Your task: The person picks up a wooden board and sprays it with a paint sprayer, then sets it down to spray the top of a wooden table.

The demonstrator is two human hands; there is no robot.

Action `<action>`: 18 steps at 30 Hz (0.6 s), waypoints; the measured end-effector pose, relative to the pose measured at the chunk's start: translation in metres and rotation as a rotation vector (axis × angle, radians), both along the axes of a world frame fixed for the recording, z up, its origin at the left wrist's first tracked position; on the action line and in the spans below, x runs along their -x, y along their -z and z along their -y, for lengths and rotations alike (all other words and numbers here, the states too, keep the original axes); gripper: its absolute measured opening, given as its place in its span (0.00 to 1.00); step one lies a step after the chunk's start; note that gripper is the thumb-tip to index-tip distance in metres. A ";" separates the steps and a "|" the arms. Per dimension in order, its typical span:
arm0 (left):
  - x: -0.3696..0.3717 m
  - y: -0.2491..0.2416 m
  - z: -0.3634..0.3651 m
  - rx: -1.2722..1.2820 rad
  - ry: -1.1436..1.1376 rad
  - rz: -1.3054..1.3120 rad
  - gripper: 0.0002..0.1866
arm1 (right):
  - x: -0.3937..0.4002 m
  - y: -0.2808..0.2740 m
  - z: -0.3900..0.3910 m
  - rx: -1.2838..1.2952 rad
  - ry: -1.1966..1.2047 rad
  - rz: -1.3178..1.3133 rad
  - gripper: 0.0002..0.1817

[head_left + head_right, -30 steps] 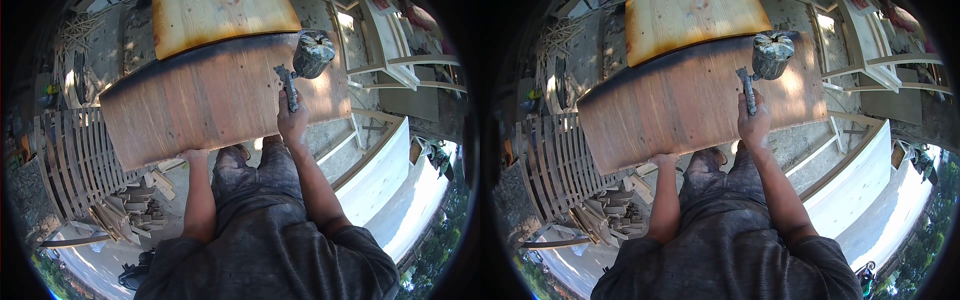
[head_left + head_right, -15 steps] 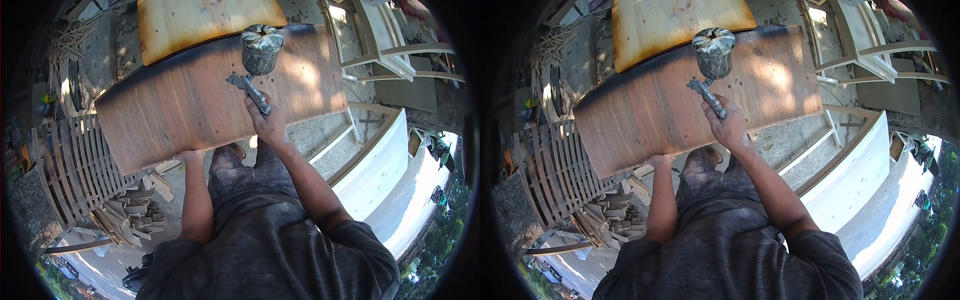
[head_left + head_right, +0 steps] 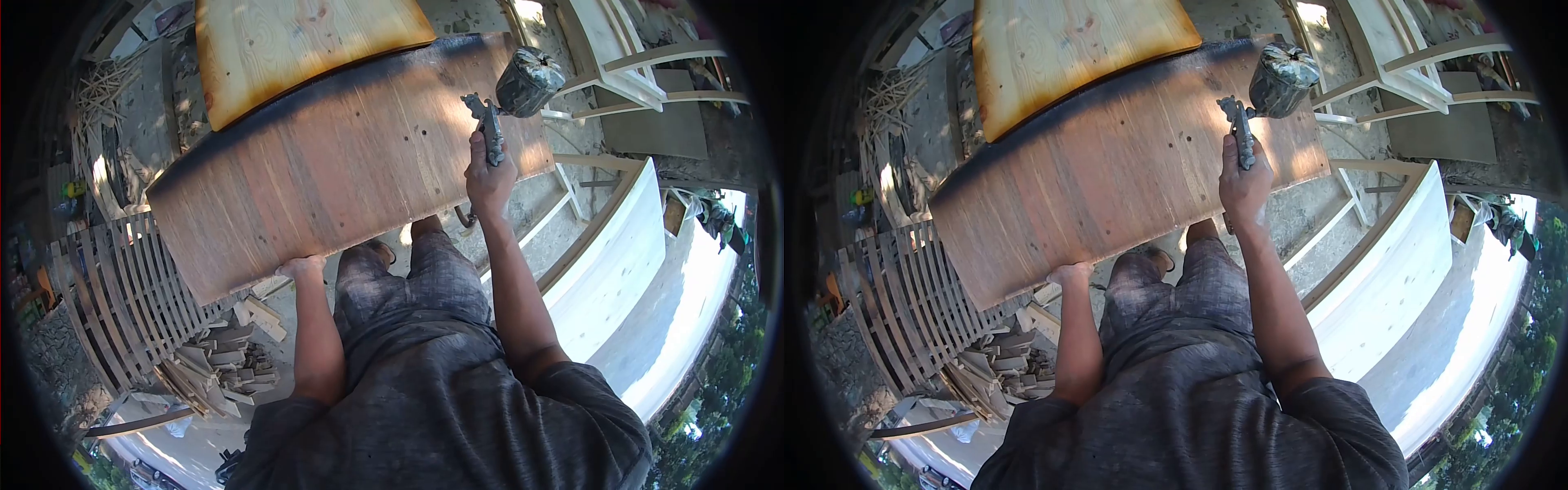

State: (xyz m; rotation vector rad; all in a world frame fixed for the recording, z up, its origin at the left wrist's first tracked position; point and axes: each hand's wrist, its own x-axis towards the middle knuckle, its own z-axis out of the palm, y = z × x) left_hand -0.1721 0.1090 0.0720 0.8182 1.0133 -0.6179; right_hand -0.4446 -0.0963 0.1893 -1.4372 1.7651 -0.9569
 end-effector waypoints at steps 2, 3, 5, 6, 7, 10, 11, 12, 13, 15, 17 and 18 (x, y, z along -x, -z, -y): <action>0.001 0.003 0.001 -0.010 -0.008 -0.006 0.51 | 0.000 -0.002 -0.001 0.012 0.021 -0.047 0.22; 0.002 0.004 0.001 -0.016 -0.013 -0.008 0.51 | 0.001 -0.002 -0.002 0.030 0.017 -0.058 0.22; -0.001 0.016 -0.005 -0.018 0.008 0.026 0.50 | 0.000 -0.004 -0.006 0.005 0.003 -0.042 0.22; 0.001 0.013 -0.002 -0.018 0.017 0.043 0.50 | 0.001 -0.005 -0.009 -0.004 -0.035 -0.018 0.22; 0.003 0.011 -0.001 -0.011 0.017 0.039 0.50 | 0.003 -0.005 -0.013 -0.015 -0.073 0.006 0.21; 0.006 0.008 0.002 0.008 0.029 0.023 0.51 | 0.008 -0.012 -0.019 -0.069 -0.170 0.056 0.21; 0.005 0.016 0.000 0.012 0.040 0.015 0.51 | 0.010 -0.012 -0.019 -0.070 -0.198 0.067 0.21; 0.006 0.019 0.000 0.015 0.051 0.006 0.51 | 0.012 -0.012 -0.019 -0.071 -0.227 0.078 0.21; 0.007 0.021 0.000 0.005 0.045 0.011 0.51 | 0.015 -0.011 -0.016 -0.082 -0.237 0.062 0.21; 0.010 0.025 0.004 -0.012 0.029 0.021 0.50 | 0.020 -0.009 -0.007 -0.041 -0.215 0.057 0.20; 0.011 0.038 0.002 -0.007 0.055 0.035 0.49 | 0.027 -0.008 0.005 -0.026 -0.179 0.031 0.20; 0.013 0.041 0.002 -0.007 0.067 0.041 0.49 | 0.032 -0.008 0.012 -0.033 -0.152 0.007 0.20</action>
